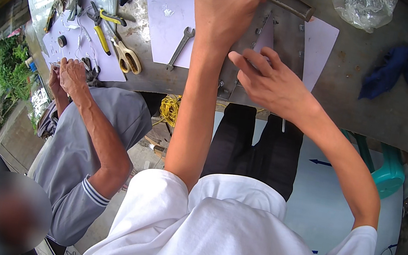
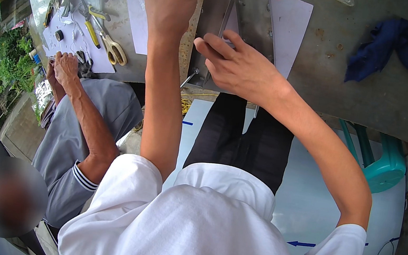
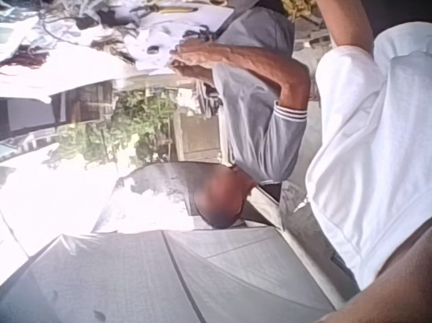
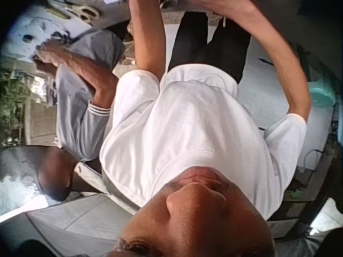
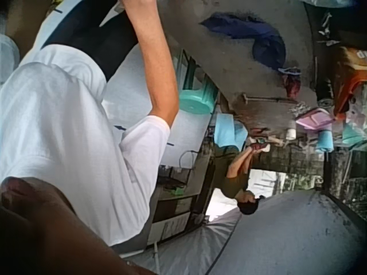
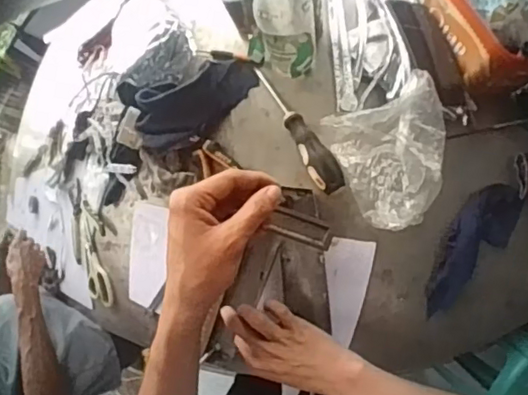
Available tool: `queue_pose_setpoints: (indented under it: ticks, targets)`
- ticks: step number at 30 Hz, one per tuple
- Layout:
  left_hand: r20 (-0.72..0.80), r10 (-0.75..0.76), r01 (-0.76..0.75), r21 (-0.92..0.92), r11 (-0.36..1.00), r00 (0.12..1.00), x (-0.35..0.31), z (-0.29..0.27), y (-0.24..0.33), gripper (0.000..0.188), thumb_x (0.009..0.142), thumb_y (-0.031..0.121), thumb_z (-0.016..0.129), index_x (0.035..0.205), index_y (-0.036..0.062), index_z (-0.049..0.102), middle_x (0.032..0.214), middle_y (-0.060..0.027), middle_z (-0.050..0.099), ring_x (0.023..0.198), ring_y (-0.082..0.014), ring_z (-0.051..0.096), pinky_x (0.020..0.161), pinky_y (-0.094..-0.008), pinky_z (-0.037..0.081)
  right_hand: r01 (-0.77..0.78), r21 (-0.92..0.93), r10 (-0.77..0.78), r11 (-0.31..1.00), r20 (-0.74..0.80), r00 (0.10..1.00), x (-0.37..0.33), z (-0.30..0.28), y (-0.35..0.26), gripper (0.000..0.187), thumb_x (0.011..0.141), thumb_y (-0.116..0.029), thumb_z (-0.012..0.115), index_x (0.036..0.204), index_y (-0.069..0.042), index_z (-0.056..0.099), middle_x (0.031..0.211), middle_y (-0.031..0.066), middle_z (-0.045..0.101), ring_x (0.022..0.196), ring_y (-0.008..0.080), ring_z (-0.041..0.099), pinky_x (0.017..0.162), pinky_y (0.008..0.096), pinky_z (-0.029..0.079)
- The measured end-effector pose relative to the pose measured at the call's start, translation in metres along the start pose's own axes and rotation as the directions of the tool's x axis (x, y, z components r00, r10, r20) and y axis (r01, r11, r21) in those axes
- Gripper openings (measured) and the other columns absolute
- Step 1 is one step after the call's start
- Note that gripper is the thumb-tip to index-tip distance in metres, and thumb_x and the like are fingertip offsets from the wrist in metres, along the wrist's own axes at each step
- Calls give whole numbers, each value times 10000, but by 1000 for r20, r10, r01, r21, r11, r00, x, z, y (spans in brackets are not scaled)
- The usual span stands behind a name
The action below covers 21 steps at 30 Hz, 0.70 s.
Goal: The user is assembling a metal letter 'A' by attaching bolts and adjusting components using tools.
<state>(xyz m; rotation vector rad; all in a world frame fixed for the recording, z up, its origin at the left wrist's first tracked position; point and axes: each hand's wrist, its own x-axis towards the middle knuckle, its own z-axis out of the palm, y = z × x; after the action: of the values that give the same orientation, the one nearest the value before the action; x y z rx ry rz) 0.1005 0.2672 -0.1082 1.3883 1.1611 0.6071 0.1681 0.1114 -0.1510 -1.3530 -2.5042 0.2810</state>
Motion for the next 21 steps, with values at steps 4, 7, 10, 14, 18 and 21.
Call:
queue_pose_setpoints:
  ticks: [4, 7, 10, 14, 18, 21]
  targets:
    - [0, -30, 30, 17, 999, 1000, 0, -1, 0, 142, 951, 90, 737, 1003, -42, 743, 818, 20, 693, 715, -33, 585, 615, -194, 439, -280, 321, 342, 905, -156, 926, -20, -28, 14, 139, 834, -118, 673, 955, -54, 695, 1293, 100, 583, 1241, 274, 498, 1033, 396, 424]
    - [1, -27, 27, -13, 1000, 1000, 0, 0, 0, 127, 948, 81, 738, 996, -37, 743, 818, 22, 692, 714, -32, 588, 614, -195, 441, -552, 582, 715, 597, -75, 695, -61, -46, 40, 90, 961, -80, 620, 991, 4, 624, 1140, 140, 618, 998, 298, 620, 867, 384, 506]
    - [-6, -18, 17, -36, 999, 1000, 0, 1, 0, 106, 945, 64, 738, 992, -31, 744, 808, 22, 687, 710, -32, 588, 614, -196, 442, -641, 601, 835, 477, -82, 544, -96, -44, 49, 126, 988, -84, 646, 958, 36, 619, 1049, 130, 622, 867, 274, 620, 777, 350, 506]
    - [-34, -1, 1, -3, 1000, 999, -2, 2, 1, 82, 943, 43, 736, 987, -26, 743, 793, 19, 681, 703, -37, 586, 618, -198, 445, -723, 479, 843, 498, -73, 533, -119, -36, 40, 121, 921, -54, 734, 949, 32, 654, 1045, 110, 622, 871, 232, 622, 774, 338, 514]
    - [-46, 83, -79, 85, 993, 996, -3, 4, 1, 72, 940, 38, 741, 978, -23, 743, 789, 16, 682, 699, -46, 595, 626, -203, 459, -730, 503, 881, 463, -170, 442, -109, -31, 33, 97, 906, -48, 749, 933, 25, 693, 1039, 92, 636, 878, 220, 640, 766, 337, 523]
    - [-42, 80, -77, 75, 994, 996, -6, 3, 3, 71, 937, 38, 746, 973, -23, 745, 790, 10, 685, 701, -50, 606, 632, -205, 468, -669, 581, 880, 464, -216, 423, -91, -32, 37, 89, 901, -46, 753, 941, 20, 710, 1007, 87, 660, 870, 216, 655, 751, 332, 526]
